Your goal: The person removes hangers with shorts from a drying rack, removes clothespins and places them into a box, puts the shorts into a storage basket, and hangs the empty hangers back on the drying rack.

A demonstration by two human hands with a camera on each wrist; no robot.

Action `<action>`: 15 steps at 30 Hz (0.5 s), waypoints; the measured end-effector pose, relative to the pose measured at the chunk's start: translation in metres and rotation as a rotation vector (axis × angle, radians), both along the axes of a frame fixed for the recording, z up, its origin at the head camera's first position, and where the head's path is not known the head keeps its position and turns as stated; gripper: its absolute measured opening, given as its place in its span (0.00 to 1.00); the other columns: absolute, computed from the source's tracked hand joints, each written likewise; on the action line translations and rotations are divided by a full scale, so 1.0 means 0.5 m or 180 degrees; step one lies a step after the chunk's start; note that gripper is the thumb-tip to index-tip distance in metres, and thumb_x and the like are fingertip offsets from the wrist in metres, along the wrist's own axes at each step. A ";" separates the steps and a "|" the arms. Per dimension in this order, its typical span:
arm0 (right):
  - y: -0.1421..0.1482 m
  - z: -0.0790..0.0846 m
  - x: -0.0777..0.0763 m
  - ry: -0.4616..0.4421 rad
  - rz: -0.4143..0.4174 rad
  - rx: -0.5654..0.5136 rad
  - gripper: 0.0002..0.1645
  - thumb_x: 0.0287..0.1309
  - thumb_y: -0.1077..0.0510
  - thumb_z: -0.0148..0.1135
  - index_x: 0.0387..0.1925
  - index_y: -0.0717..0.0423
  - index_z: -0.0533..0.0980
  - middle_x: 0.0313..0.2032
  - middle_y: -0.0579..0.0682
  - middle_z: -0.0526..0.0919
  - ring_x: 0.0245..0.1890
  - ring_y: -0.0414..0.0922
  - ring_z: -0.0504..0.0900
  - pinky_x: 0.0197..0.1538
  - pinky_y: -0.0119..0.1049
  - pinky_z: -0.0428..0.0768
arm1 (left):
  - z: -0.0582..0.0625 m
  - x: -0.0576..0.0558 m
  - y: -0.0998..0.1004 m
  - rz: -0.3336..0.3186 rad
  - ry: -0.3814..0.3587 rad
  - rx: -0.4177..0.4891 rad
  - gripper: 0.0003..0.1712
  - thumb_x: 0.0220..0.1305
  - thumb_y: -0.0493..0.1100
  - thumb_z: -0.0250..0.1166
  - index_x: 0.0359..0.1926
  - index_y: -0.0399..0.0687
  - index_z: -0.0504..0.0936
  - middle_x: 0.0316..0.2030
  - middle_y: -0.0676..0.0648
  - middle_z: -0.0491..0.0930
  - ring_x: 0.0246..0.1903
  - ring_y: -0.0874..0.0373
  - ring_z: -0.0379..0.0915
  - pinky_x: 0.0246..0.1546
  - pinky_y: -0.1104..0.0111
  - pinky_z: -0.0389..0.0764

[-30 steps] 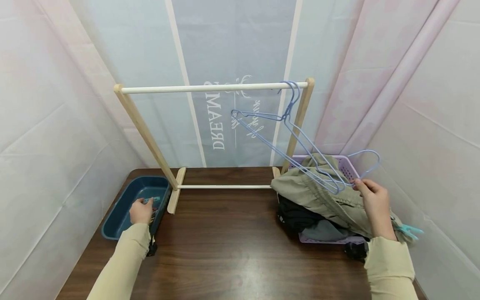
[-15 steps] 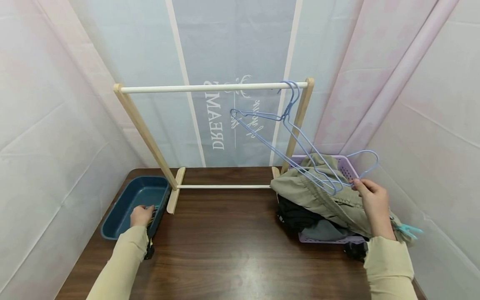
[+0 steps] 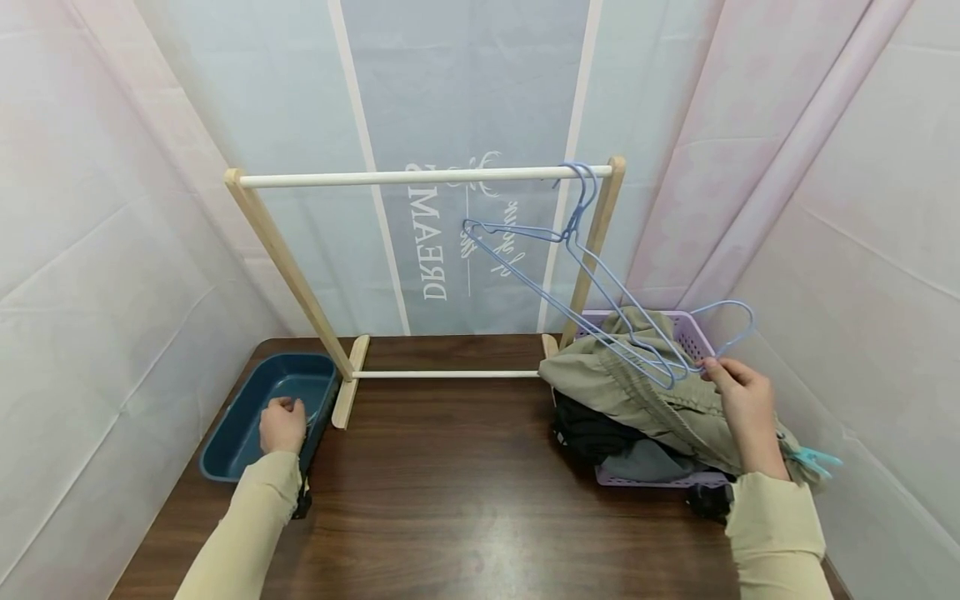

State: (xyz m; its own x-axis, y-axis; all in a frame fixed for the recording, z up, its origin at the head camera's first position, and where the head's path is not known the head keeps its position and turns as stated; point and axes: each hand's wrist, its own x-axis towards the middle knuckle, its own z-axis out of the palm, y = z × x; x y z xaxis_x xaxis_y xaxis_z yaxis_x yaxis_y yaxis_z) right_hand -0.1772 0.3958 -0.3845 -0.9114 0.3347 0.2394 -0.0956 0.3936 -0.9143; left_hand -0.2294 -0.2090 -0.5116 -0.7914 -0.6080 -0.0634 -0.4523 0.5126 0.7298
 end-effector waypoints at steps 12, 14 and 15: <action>0.006 0.004 0.005 0.0091 0.0063 0.0038 0.20 0.67 0.58 0.53 0.26 0.27 0.80 0.22 0.20 0.79 0.27 0.24 0.71 0.32 0.19 0.66 | 0.044 -0.034 0.107 -0.0111 0.1256 -0.0379 0.20 0.71 0.52 0.50 0.34 0.41 0.76 0.28 0.40 0.77 0.29 0.44 0.73 0.27 0.56 0.68; 0.005 0.006 0.005 0.0108 0.0077 0.0044 0.20 0.67 0.58 0.54 0.26 0.27 0.80 0.22 0.20 0.80 0.27 0.24 0.72 0.32 0.19 0.67 | 0.051 -0.036 0.133 -0.0280 0.1455 -0.0455 0.18 0.70 0.51 0.52 0.32 0.41 0.77 0.26 0.41 0.77 0.28 0.44 0.73 0.26 0.56 0.68; 0.005 0.008 0.006 0.0116 0.0080 0.0045 0.21 0.67 0.58 0.54 0.26 0.28 0.80 0.22 0.20 0.80 0.27 0.24 0.72 0.32 0.19 0.67 | 0.053 -0.037 0.147 -0.0391 0.1525 -0.0501 0.18 0.70 0.50 0.52 0.32 0.42 0.78 0.26 0.41 0.77 0.28 0.45 0.73 0.26 0.56 0.69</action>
State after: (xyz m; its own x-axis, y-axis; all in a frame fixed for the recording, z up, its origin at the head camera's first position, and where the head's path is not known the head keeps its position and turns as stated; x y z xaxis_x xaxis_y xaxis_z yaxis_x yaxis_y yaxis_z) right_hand -0.1743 0.3983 -0.3806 -0.9101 0.3081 0.2772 -0.1388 0.4036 -0.9043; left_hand -0.2480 -0.1355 -0.4852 -0.7754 -0.4818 0.4083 -0.0159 0.6612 0.7500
